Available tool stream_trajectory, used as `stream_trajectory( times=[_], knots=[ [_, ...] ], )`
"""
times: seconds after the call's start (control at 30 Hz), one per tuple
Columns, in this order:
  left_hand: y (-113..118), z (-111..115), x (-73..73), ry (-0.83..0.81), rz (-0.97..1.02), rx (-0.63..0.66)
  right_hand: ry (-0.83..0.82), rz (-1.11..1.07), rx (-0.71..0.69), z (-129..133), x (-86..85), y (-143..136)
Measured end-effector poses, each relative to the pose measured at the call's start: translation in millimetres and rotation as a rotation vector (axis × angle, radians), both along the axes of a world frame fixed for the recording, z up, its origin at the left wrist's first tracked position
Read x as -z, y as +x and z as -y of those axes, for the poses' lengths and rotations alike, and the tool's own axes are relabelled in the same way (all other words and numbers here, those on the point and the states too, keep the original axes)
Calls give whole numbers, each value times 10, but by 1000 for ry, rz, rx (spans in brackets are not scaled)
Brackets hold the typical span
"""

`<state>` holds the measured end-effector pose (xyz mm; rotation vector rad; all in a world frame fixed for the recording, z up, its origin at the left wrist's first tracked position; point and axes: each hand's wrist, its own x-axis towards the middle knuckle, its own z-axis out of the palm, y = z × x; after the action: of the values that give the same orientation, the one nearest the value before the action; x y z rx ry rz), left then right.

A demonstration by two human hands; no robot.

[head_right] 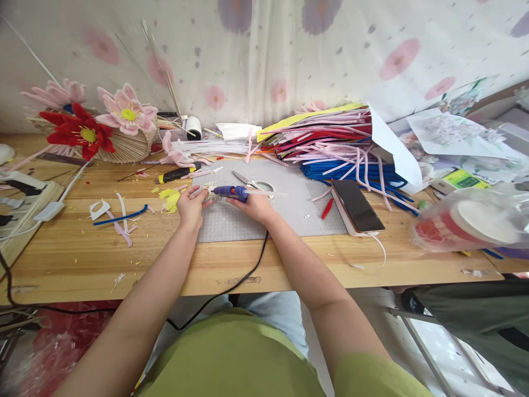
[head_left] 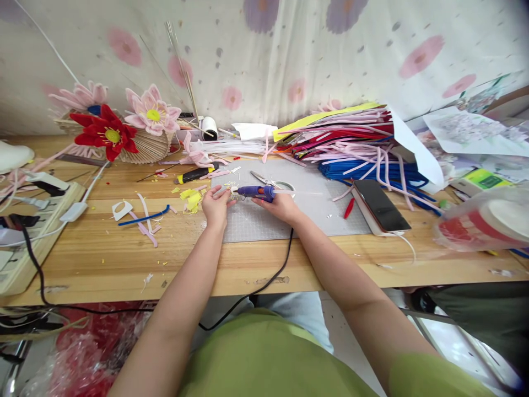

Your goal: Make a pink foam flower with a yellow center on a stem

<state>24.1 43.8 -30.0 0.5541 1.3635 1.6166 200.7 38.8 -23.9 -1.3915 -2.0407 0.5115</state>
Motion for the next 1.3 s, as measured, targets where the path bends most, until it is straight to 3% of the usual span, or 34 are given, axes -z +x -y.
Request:
stream_trajectory(
  times=[0.23,0.4,1.0,1.17,1.3],
  knots=[
    [-5,4,0,-2,-4,-1,23,2,-60,6,-9,5],
    [-5,-6,14,7,0,7,29,-29,-4,-9,-1,-13],
    [29,29,-17,-12,-33,27,-33,-4,-13,-1,-45,18],
    [15,21,11,9,-29,38,-46,-61,52,0,-63,31],
    [4,19,11,11,-7,28,-125,-216,162,-22,-82,216]
  ],
)
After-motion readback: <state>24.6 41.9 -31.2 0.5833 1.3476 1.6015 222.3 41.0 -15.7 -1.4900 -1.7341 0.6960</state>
